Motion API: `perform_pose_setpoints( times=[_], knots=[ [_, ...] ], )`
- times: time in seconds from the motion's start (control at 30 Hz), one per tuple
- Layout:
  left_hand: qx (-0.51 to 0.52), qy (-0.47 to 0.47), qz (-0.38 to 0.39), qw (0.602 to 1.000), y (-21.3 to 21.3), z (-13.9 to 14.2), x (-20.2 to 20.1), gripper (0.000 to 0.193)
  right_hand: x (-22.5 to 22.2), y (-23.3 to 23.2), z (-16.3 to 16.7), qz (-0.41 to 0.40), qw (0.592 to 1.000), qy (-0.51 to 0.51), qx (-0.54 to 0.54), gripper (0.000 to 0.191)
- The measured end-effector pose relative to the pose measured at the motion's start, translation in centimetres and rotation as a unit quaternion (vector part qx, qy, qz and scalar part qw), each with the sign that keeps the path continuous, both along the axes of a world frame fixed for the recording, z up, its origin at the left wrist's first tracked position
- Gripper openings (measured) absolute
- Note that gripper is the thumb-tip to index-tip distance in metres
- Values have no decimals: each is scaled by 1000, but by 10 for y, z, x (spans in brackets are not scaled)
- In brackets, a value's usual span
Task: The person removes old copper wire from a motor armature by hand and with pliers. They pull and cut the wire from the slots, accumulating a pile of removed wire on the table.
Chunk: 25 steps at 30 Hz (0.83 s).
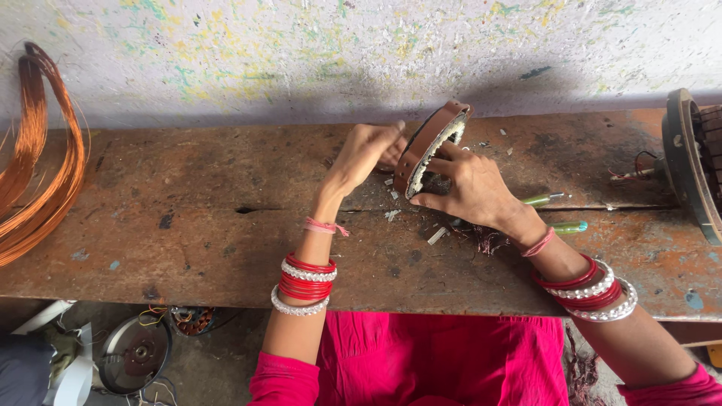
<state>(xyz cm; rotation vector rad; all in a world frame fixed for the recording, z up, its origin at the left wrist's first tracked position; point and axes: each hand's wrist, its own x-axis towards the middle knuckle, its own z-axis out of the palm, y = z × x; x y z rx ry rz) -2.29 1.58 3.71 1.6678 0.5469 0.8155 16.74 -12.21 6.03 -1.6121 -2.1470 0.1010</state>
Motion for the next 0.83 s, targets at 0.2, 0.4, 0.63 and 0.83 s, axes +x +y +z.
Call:
perform_pose_setpoints(
  times=[0.2,0.4,0.63,0.83],
  knots=[
    [117,342,2,932,3,-3,-13,31,3,-1,-4,39,998,40,41,55],
    [45,281,-82,955,4,-8,-13,23,4,0,-5,49,996,73,26,51],
    [47,224,-81,970,6,-11,-12,14,6,1,-5,66,991,111,34,47],
    [44,212,-124,968,13,-17,-19,14,12,2,-4,-24,995,53,-83,46]
  ],
)
